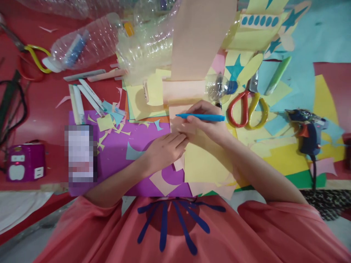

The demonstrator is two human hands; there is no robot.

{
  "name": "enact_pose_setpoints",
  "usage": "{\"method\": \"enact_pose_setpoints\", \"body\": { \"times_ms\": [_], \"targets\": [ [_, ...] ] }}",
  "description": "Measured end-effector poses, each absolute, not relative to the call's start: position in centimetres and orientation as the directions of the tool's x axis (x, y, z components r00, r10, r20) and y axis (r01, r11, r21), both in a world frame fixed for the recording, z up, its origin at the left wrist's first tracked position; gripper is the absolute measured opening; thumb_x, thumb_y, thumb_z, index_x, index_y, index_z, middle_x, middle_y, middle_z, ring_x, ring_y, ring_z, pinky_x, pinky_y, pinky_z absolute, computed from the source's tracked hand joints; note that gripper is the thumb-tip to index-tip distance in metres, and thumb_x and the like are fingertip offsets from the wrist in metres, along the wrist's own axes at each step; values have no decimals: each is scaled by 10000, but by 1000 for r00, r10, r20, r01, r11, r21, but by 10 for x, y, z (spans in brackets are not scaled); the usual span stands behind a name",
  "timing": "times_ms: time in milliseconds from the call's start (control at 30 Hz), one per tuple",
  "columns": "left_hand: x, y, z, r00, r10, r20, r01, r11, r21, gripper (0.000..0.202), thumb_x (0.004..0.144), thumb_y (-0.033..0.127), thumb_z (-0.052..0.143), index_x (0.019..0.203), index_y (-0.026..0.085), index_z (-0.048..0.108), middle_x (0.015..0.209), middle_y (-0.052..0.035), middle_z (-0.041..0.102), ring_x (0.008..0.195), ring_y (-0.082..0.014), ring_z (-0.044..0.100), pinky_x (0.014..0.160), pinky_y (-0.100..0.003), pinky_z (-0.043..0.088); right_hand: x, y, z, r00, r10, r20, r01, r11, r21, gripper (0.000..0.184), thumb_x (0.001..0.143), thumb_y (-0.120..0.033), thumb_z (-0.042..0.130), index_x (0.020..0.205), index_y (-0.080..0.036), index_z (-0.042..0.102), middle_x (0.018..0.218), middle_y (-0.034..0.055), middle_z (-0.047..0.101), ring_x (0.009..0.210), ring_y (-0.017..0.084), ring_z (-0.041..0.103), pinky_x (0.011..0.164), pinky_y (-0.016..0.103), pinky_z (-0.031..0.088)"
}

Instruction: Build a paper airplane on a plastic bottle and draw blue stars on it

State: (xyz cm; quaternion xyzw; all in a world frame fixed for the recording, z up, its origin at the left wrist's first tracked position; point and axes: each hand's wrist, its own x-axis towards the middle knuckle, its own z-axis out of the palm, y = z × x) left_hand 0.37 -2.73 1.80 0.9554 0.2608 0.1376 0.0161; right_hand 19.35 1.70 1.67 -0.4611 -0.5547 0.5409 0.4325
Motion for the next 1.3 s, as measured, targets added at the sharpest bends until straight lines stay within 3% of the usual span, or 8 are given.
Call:
{"method": "enact_pose_setpoints", "body": {
  "times_ms": [500,1300],
  "targets": [
    [5,-30,17,779,559,283,532,-829,173,211,977,168,467,987,120,673,1005,-84,747,963,-182,715,884,-297,579,186,15,8,-252,967,-31,224,27,-974,189,787,-380,673,811,-194,647,778,14,720,682,136,629,648,298,494],
    [6,-29,20,755,552,353,537,-830,149,239,982,159,455,955,112,688,985,-69,759,927,-170,727,827,-269,589,186,16,10,-271,960,-65,258,8,-966,126,777,-312,665,788,-187,645,731,14,683,657,139,586,633,299,464]
  ]
}}
